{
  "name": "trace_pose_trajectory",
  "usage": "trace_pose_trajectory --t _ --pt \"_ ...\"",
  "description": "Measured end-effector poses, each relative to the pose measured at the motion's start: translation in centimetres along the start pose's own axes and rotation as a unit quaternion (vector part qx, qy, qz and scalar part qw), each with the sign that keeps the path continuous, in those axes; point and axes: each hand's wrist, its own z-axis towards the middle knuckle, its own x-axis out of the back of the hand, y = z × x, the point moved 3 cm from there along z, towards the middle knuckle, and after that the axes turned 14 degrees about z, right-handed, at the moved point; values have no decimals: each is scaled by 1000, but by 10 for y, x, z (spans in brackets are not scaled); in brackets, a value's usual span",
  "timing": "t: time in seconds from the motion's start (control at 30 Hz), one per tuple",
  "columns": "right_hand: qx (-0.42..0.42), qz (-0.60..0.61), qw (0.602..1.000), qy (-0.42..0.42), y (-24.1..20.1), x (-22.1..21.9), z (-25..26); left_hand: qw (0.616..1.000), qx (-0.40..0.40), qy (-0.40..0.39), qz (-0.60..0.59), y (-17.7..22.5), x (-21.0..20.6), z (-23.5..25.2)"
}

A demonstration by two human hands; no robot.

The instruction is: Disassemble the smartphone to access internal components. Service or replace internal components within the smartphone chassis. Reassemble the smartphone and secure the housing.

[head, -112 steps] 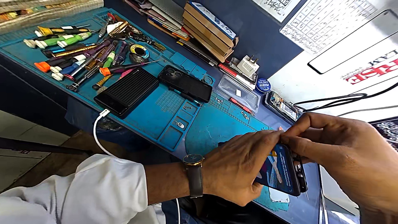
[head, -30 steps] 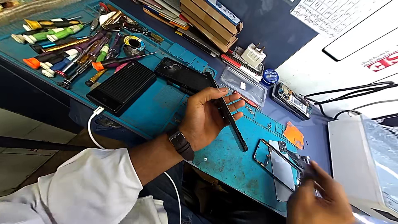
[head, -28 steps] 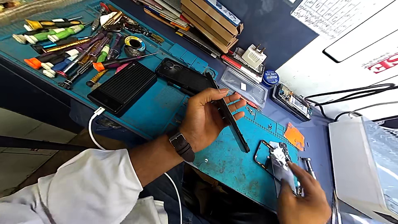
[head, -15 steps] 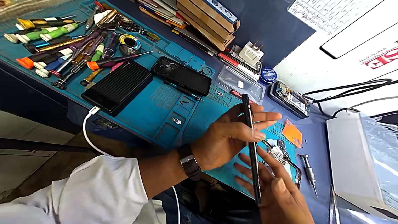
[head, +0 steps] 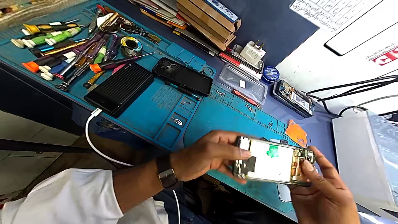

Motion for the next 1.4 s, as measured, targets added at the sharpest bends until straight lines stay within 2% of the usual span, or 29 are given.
trace_pose_trajectory --t 0.13,0.23,0.3,0.33,0.4,0.43,0.57,0.67,0.83,1.0,1.13,1.3,1.4 --pt "32 -45 998 -28 0 -16 16 985 147 -1 84 -7 -15 -6" --pt "5 -68 997 -28 9 -32 19 981 170 -22 92 -11 -25 -3" --pt "24 -149 988 -15 14 -28 16 980 174 0 93 -12 -24 -1" --pt "66 -218 974 -10 15 -21 14 979 178 20 100 -10 -21 -1" --pt "174 -375 910 -39 16 1 10 971 185 73 130 -6 -12 -1" --pt "202 -430 878 -60 16 13 8 966 186 99 150 -3 -8 -1" --pt "209 -520 816 -144 24 40 5 948 177 150 219 3 6 2" --pt "238 -555 786 -134 29 46 8 942 190 152 233 2 4 9" --pt "269 -583 764 -67 31 45 15 946 197 151 208 -5 -4 20" --pt "252 -618 744 22 30 39 25 950 215 140 177 -16 -19 35" --pt "236 -631 737 60 28 40 32 951 228 129 165 -29 -33 50" --pt "226 -593 770 67 14 49 20 941 232 138 206 -42 -43 66" --pt "232 -548 800 78 2 62 5 923 239 118 276 -42 -40 70"
